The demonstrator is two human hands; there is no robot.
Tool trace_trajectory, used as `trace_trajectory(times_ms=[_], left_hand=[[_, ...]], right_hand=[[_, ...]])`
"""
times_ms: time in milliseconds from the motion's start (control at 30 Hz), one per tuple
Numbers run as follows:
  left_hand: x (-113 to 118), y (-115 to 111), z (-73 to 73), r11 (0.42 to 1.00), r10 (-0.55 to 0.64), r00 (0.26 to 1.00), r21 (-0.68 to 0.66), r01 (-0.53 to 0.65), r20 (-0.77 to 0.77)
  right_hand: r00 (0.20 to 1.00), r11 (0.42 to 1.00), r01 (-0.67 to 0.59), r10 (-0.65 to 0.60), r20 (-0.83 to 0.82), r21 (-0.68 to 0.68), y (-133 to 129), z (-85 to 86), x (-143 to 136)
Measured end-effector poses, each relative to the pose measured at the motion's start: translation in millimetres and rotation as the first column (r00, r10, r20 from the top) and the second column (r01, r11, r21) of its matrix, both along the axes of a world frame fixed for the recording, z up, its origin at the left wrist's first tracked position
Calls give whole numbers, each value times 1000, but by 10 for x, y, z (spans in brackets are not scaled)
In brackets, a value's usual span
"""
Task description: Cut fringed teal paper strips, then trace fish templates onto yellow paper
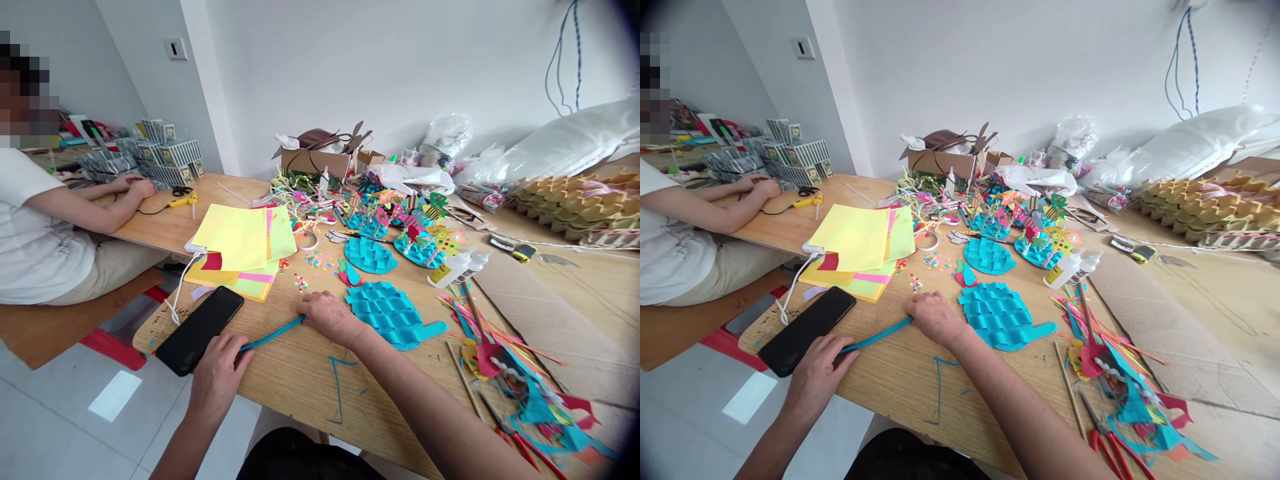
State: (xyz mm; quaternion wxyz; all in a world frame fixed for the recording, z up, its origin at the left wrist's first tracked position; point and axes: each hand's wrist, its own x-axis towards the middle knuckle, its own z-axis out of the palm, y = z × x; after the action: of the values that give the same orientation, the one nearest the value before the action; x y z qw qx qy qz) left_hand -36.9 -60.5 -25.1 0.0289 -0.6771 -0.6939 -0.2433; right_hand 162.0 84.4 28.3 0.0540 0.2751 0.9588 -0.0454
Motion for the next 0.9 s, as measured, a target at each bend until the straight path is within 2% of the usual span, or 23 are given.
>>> trace_trajectory(times_ms=[200,900], left_hand=[[-4,16,1,1000,-9,1000,4,9,-28],[-31,8,-45,998,-15,1000,56,14,15]], right_hand=[[1000,1000,1,-1,-1,-14,6,-25,-5],[999,1000,-14,13,-34,-11,12,-11,-5]])
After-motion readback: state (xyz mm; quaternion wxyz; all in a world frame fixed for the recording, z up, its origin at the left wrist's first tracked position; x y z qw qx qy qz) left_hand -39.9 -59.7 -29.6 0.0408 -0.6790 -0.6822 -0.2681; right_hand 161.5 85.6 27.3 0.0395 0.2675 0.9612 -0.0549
